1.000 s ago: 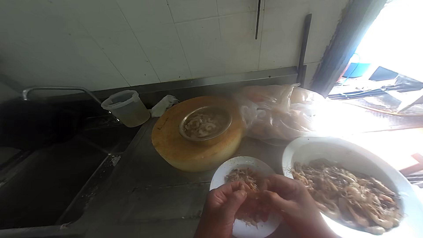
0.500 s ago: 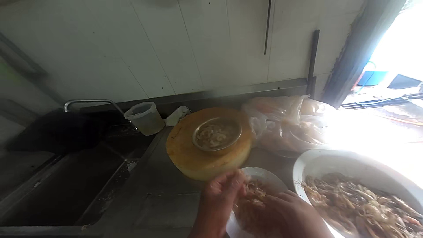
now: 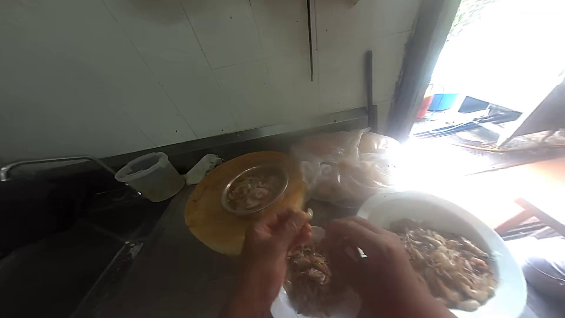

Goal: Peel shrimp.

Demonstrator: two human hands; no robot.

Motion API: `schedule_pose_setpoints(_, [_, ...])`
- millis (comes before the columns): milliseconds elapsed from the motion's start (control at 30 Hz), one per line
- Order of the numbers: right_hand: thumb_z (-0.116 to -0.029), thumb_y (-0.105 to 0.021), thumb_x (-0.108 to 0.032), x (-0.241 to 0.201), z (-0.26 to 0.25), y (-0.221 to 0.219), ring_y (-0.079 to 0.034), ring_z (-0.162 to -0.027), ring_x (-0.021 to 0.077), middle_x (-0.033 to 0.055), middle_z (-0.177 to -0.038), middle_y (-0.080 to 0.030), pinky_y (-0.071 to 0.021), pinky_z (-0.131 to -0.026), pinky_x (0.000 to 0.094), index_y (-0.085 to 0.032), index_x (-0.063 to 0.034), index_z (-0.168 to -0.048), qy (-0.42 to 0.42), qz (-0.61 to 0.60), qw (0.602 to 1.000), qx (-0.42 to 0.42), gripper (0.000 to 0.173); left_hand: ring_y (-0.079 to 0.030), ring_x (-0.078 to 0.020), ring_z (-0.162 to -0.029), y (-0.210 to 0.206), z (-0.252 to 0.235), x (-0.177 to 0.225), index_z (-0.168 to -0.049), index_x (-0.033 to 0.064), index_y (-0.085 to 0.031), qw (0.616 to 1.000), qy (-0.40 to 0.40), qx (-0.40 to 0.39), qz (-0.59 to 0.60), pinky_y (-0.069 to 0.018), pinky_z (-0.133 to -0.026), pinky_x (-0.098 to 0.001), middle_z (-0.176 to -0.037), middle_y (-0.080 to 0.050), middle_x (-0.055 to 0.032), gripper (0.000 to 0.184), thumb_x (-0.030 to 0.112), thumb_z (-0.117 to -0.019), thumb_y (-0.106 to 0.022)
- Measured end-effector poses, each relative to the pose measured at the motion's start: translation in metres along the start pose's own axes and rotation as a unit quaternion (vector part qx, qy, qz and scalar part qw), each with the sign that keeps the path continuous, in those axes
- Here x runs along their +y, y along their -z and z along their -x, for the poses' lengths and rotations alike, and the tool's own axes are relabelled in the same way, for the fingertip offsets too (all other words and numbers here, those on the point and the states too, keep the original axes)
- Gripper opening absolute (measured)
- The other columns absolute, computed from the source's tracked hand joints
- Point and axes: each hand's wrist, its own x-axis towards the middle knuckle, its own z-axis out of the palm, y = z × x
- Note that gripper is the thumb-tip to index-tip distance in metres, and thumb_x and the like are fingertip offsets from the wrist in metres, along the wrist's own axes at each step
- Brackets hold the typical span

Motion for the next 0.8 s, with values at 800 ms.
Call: schedule_pose_setpoints(800, [-0.0965,-0.061,-0.008,0.018,0.050,-0.020,-0.064,-0.116,0.0271,0.0080,-0.115,-0.070,-0.0572,-0.095,0.0441,-0.077,-0.0123,-0.106,-0.010,0.118,0.938,-0.327,0.019,-0.074,-0.0231,-0.094,0.064,-0.040,0.042,-0.138,0.0144,-0.063,0.883,-0.074,0.125,-0.446,-0.0628,-0.084,-0.0464,-0.113,-0.073,-0.0076,0.043,0.032,-0.0990,-0.069])
